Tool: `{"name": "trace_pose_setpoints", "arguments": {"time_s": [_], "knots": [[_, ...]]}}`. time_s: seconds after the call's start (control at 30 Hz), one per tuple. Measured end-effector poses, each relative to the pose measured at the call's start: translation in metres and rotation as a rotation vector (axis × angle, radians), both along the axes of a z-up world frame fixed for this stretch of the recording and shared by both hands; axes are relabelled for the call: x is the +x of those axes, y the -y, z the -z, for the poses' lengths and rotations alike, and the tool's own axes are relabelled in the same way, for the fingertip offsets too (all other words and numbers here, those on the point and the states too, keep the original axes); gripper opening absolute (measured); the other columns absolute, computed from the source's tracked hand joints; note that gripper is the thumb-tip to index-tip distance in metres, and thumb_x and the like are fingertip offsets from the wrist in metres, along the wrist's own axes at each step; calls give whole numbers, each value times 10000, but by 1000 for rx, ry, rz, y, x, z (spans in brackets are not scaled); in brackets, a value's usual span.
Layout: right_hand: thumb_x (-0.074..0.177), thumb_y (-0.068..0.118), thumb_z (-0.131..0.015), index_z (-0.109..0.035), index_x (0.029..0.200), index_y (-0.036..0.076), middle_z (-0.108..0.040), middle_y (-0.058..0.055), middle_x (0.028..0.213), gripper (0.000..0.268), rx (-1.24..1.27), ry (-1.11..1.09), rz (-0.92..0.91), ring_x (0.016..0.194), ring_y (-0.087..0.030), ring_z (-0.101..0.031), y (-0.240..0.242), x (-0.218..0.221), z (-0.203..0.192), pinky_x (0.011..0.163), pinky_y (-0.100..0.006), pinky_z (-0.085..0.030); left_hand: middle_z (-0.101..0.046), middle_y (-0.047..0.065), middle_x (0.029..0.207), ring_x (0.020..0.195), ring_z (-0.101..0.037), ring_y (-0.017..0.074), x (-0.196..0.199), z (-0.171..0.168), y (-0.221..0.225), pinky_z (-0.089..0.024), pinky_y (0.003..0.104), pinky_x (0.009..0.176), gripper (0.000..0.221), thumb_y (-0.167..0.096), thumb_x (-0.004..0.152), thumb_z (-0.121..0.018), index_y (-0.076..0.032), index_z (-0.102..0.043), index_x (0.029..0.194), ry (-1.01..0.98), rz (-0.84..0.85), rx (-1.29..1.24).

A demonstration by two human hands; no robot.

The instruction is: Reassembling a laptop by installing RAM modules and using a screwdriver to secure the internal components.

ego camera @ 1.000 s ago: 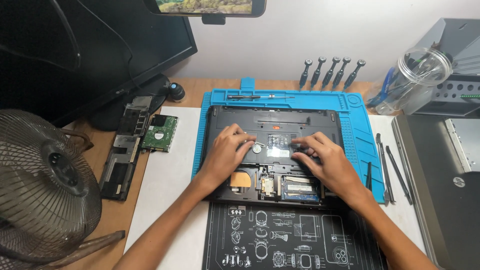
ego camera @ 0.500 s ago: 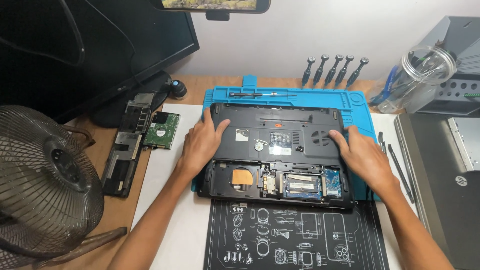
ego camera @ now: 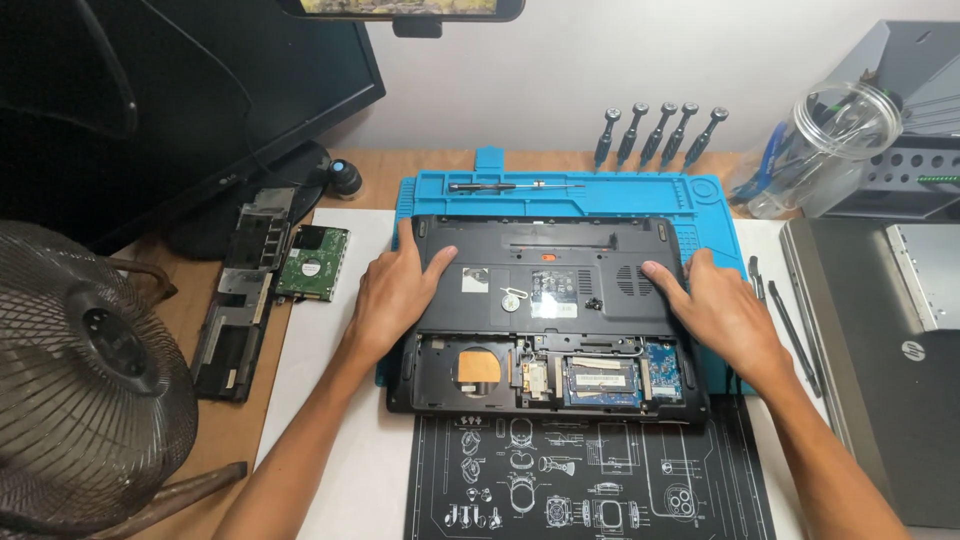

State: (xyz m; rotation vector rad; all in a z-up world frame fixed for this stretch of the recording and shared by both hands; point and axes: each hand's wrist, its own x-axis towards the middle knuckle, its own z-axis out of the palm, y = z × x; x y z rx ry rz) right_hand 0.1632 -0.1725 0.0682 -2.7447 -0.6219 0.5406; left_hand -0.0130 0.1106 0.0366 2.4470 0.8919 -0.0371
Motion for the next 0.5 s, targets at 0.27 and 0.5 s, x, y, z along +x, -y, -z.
{"name": "trace_pose_setpoints", "arguments": {"time_s": [0.27,0.5], "knots": [[1087,545,-318,-597,1184,-109,-736,-314,788,718,-151,-127,-61,646,-423,-776,12,17,8,583,-525,-562,-700,342,892,484,-693,361,-6,-45,-1,-571,420,418,739,-482,1037,-442,-3,-211,1550,-170,95,-221],[1031,493,-539,-630,1102,98,-702,-174,954,411,-65,296,-116,873,-445,-752,18,8,30,711,-605,-593,-722,305,890,867,-744,488,-5,4,-2,-557,627,815,632,-478,1012,-532,-48,-443,1467,-89,153,185]]}}
